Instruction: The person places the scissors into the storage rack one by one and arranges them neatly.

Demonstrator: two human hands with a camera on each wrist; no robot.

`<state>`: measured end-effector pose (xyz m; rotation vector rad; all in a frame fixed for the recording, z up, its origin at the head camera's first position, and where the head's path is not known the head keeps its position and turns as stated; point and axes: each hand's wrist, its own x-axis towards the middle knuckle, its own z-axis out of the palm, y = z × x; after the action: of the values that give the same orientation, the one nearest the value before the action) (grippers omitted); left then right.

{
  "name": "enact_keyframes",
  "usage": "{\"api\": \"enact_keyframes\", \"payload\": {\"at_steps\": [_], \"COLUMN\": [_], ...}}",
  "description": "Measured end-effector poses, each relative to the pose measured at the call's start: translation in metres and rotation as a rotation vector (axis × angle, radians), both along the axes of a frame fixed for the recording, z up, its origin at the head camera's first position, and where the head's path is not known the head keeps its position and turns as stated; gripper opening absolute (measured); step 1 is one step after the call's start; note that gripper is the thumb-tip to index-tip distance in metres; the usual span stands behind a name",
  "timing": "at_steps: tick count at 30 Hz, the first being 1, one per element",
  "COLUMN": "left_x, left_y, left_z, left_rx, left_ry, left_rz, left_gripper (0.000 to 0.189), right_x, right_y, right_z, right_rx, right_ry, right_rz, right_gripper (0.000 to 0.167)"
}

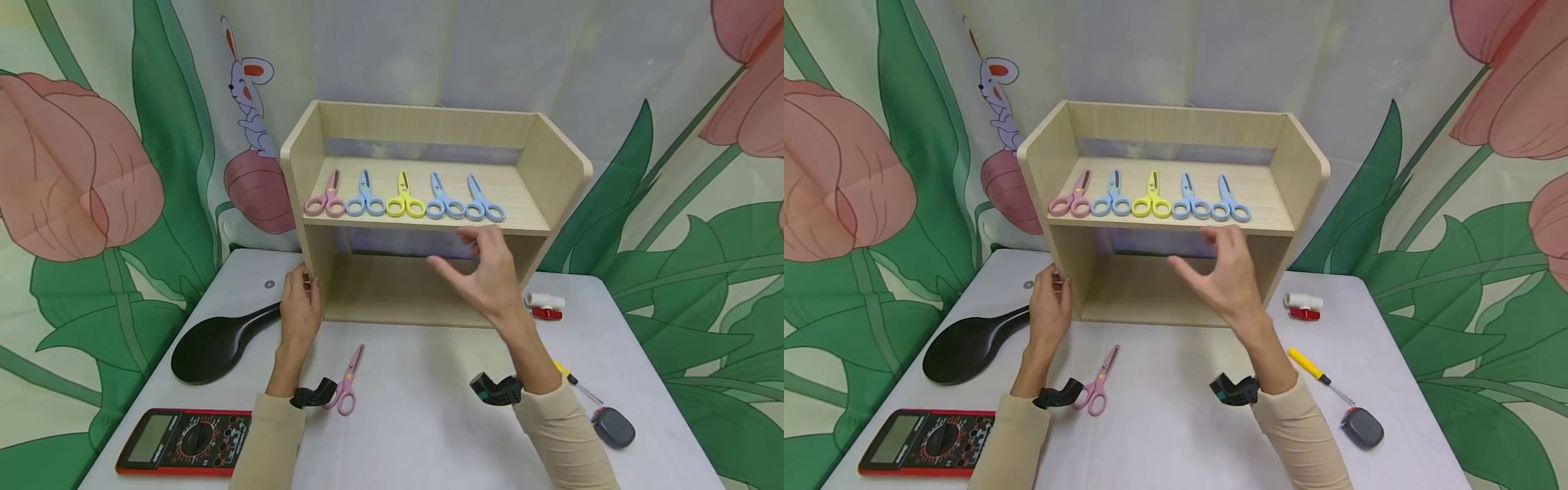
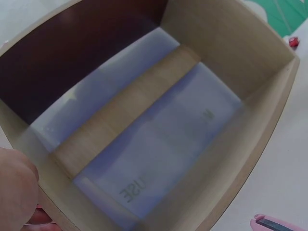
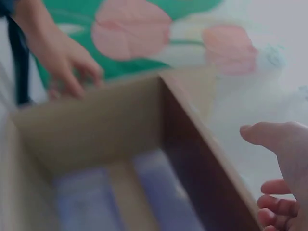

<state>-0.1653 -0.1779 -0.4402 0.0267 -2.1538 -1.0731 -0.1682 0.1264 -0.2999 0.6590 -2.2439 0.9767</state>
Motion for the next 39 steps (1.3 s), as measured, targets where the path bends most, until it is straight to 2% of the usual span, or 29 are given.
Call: {"api": "enact_keyframes", "payload": {"at_steps": [3, 11, 15, 19, 24, 29, 39], "left_x": [0.000, -0.001, -0.001, -0.001, -0.001, 0.000, 0.000], "left_y": [0.000, -0.001, -0.001, 0.000, 0.000, -0.001, -0.002], "left_z": [0.001, 0.001, 0.001, 0.001, 0.001, 0.001, 0.002], "left_rx": [0.004, 0.003, 0.013, 0.021, 0.024, 0.021, 0.017], "left_ry": [0.003, -0.001, -0.008, -0.017, -0.019, -0.015, -0.019], "left_rz": [0.001, 0.001, -0.005, -0.009, -0.013, -0.014, -0.017], "left_gripper": [0.033, 0.032, 0.033, 0.033, 0.034, 0.033, 0.034], "right_x": [0.014, 0.046, 0.057, 0.066, 0.077, 0.078, 0.073], "right_y": [-0.021, -0.072, -0.089, -0.102, -0.112, -0.110, -0.101], "right_z": [-0.028, -0.108, -0.139, -0.162, -0.179, -0.185, -0.182], "right_rx": [0.066, 0.257, 0.341, 0.422, 0.499, 0.537, 0.522], "right_ry": [-0.082, -0.398, -0.455, -0.449, -0.442, -0.430, -0.465], "right_rz": [0.044, 0.123, 0.174, 0.186, 0.184, 0.186, 0.127], "right_gripper": [0.063, 0.068, 0.072, 0.076, 0.081, 0.076, 0.044]}}
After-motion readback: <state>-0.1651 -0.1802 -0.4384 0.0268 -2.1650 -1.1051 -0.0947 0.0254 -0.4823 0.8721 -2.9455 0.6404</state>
